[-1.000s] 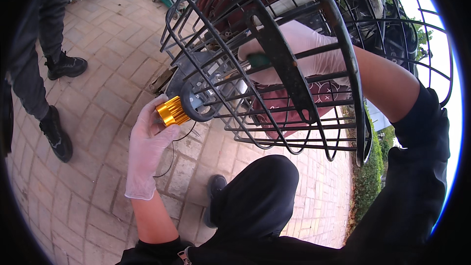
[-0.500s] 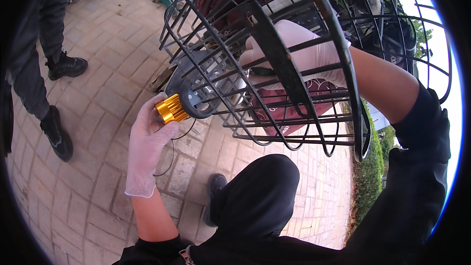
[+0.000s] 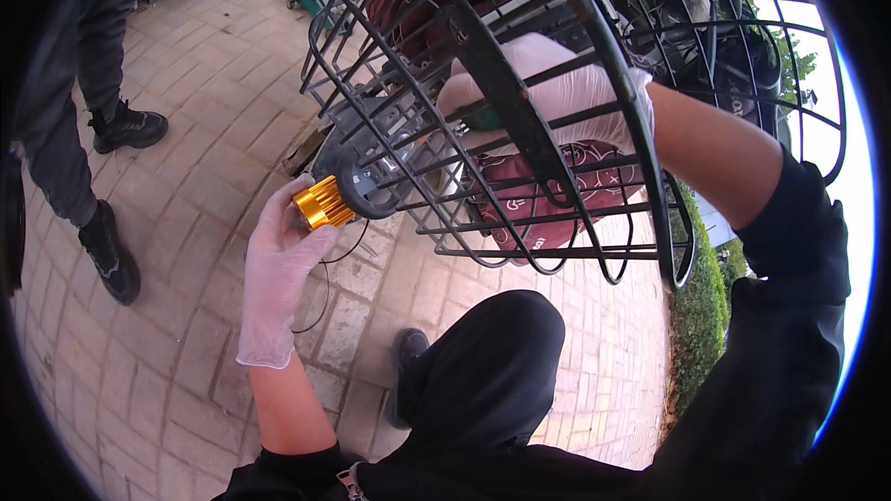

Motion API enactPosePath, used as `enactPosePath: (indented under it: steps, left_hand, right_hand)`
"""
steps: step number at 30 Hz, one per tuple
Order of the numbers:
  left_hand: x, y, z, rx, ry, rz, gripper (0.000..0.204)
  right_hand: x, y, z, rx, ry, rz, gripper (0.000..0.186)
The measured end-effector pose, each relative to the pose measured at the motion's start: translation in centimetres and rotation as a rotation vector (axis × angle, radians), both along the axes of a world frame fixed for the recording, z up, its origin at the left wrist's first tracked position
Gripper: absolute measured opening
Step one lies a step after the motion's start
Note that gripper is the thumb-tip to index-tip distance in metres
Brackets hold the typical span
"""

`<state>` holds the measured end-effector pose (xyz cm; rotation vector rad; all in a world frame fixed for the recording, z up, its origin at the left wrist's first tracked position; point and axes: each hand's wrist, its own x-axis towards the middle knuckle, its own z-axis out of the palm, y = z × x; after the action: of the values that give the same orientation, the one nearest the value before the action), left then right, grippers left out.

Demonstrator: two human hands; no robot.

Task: The person squats beside a scooter and uses a screwdriver to tighten or adjust a bolt on the front wheel assembly. They hold a gold-colored cylindrical object in the other hand while working on the wheel area.

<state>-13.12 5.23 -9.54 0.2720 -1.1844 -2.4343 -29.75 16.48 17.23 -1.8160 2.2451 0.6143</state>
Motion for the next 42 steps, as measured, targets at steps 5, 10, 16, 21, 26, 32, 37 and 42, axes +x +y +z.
enactPosePath:
  steps: [5, 10, 16, 21, 26, 32, 37, 42]
  left_hand:
    - [-0.1, -0.1, -0.4, -0.026, 0.002, 0.009, 0.062]
    - [-0.2, -0.1, -0.5, -0.011, -0.004, 0.002, 0.063]
    - [-0.1, -0.1, -0.5, 0.016, 0.022, -0.006, 0.064]
    - [-0.1, -0.1, -0.4, 0.008, 0.000, 0.000, 0.064]
    - [0.2, -0.1, -0.1, -0.001, -0.053, -0.037, 0.061]
    - [0.5, 0.2, 0.3, 0.016, -0.018, -0.014, 0.059]
    - [0.4, 0.3, 0.0, 0.024, 0.000, 0.013, 0.061]
    - [0.0, 0.2, -0.3, -0.015, -0.006, 0.022, 0.062]
  right_hand:
    - [1.0, 0.4, 0.3, -0.342, -0.481, -0.941, 0.042]
    - [-1.5, 0.3, -0.2, -0.129, -0.065, -0.132, 0.039]
    - [-2.8, 2.7, -0.9, -0.397, -0.524, -0.524, 0.039]
    - [-3.0, 4.4, -1.2, -0.471, -0.870, -1.074, 0.043]
    - [-4.0, 5.0, -2.8, -0.473, -0.545, -0.249, 0.057]
    - [-3.5, 4.7, -2.9, -0.560, -0.546, -0.273, 0.056]
    - [-1.3, 3.4, -0.9, -0.520, -0.707, -0.993, 0.048]
    - [0.1, 1.2, 1.0, -0.310, -0.550, -0.832, 0.046]
